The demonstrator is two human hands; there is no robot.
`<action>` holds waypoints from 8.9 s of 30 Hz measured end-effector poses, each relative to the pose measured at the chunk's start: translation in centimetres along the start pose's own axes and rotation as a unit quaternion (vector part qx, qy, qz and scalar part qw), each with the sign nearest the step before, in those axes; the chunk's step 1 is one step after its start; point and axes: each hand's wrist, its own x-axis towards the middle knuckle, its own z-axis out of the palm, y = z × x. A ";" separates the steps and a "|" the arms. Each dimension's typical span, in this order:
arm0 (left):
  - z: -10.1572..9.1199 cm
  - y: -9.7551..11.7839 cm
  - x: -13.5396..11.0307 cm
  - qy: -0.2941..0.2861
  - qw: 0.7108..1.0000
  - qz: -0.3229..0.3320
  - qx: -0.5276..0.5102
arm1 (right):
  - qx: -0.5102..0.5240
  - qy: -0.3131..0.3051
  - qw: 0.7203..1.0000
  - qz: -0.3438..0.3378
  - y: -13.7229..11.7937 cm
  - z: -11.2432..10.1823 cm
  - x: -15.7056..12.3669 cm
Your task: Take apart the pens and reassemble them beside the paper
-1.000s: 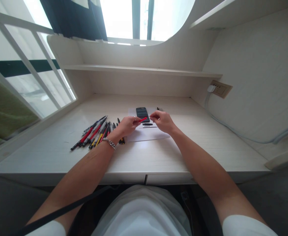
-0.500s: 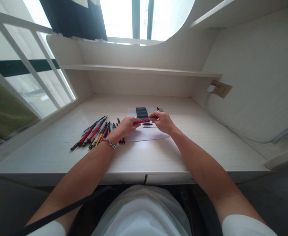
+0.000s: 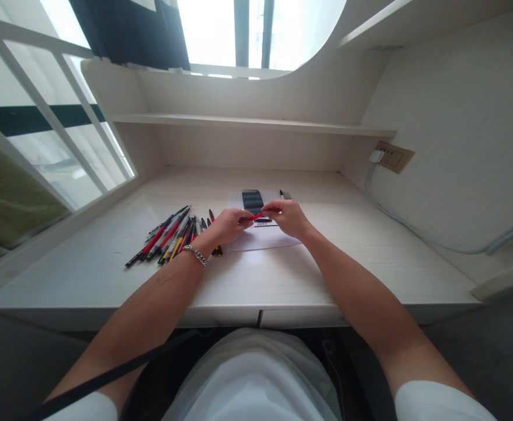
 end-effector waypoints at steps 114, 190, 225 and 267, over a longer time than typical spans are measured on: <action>-0.6 -0.7 0.1 0.059 0.994 -0.056 0.067 | -0.285 -0.138 0.947 0.055 2.6 2.0 0.6; -0.7 -1.2 0.0 0.039 0.993 -0.081 0.077 | -0.181 0.047 0.982 0.030 3.5 -4.5 1.0; -0.5 -0.7 -0.1 0.028 0.993 -0.074 0.083 | -0.204 0.012 0.979 0.017 2.7 -3.2 0.7; -0.8 -0.3 -0.1 -0.010 0.999 -0.035 0.014 | -0.027 -0.041 0.998 0.035 1.2 -1.4 0.2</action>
